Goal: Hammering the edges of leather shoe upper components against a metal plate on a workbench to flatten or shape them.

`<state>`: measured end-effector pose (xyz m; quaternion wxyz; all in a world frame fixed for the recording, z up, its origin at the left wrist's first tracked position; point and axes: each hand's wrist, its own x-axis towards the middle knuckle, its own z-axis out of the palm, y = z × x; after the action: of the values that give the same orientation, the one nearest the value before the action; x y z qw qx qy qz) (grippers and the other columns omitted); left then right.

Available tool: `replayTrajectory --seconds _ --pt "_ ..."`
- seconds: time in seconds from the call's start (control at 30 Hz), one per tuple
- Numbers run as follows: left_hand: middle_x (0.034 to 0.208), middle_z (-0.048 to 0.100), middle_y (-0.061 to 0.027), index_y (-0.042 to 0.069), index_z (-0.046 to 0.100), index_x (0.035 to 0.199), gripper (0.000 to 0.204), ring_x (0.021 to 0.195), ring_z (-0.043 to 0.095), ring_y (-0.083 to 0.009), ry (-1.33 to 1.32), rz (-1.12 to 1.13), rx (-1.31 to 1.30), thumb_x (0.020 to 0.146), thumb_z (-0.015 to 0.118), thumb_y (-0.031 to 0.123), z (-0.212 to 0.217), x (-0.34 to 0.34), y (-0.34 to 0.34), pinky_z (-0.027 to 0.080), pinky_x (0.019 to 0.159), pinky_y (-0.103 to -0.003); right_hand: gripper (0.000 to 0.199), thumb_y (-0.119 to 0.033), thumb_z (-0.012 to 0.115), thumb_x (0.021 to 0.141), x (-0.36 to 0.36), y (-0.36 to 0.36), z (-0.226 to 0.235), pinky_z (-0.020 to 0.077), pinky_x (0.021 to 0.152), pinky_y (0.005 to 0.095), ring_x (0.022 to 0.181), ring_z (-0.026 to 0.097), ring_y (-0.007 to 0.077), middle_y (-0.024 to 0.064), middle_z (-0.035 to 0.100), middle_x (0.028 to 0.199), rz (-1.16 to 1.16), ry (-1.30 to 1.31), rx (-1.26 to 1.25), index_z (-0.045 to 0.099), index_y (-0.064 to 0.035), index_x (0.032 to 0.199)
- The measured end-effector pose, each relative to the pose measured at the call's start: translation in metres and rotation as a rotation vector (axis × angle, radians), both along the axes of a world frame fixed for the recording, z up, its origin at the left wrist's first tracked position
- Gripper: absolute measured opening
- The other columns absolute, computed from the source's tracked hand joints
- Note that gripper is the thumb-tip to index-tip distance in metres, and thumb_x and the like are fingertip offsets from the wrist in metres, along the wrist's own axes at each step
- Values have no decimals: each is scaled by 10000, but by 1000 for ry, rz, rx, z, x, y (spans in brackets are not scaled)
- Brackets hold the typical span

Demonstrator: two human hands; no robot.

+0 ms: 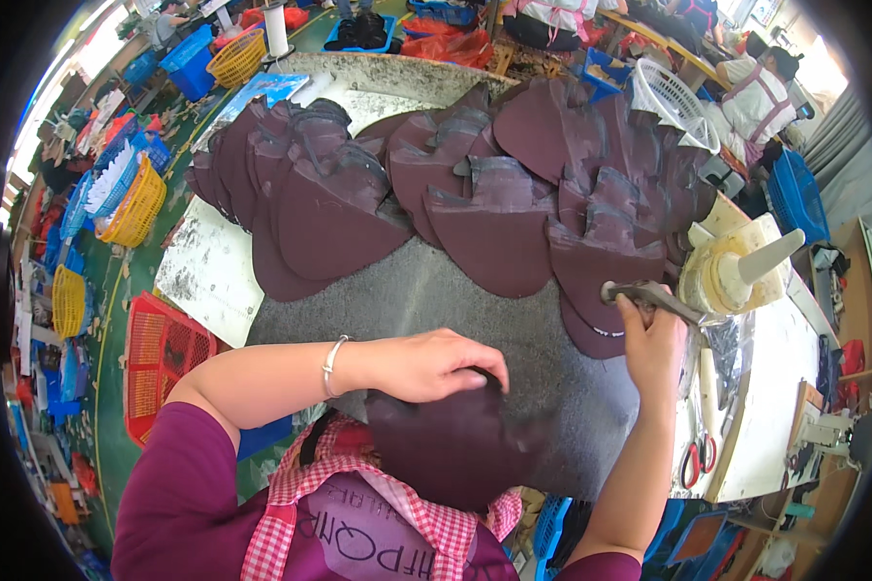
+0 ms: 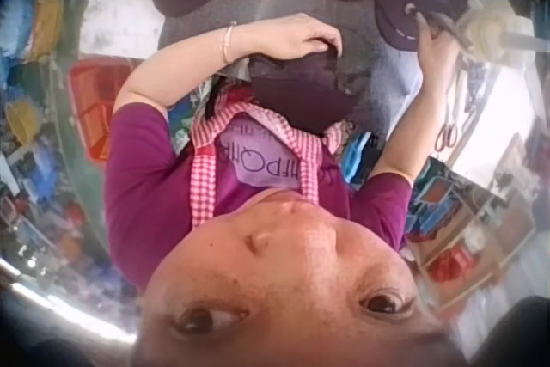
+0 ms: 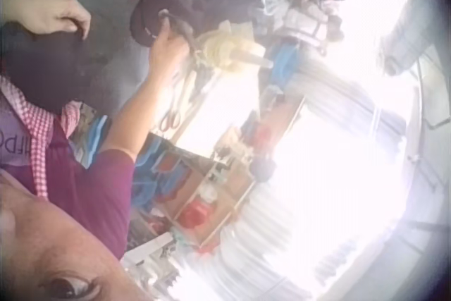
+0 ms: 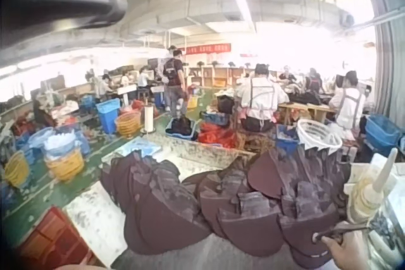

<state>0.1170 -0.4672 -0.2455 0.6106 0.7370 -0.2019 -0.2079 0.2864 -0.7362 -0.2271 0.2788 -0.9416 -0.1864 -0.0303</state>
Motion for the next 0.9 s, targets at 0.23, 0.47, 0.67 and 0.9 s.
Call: replayTrajectory --seconds 0.23,0.47,0.67,0.9 --pt "1002 705 -39 141 787 962 108 974 709 -276 -523 284 541 944 771 247 -34 -3 13 597 793 -431 178 -126 799 967 -97 31 15 506 683 357 726 659 210 102 687 819 148 283 130 676 -28 1051" --pt "871 695 -3 134 761 914 98 919 689 -246 -576 254 538 856 832 169 -38 13 21 575 742 -406 171 -138 776 979 -129 42 2 553 658 460 782 733 409 160 709 826 357 298 68 625 -61 1001" --pt "893 709 29 152 781 908 116 876 661 -227 -602 161 466 828 861 176 -41 20 36 570 718 -384 230 -122 787 967 -135 44 -6 569 632 481 797 733 444 179 716 841 423 232 -5 569 -58 1004" --pt "920 701 49 156 792 922 130 896 681 -188 -824 68 446 814 861 177 -42 22 41 582 637 -352 191 -92 773 974 -131 41 -3 561 654 482 813 734 440 184 717 865 394 266 28 592 -40 1006"
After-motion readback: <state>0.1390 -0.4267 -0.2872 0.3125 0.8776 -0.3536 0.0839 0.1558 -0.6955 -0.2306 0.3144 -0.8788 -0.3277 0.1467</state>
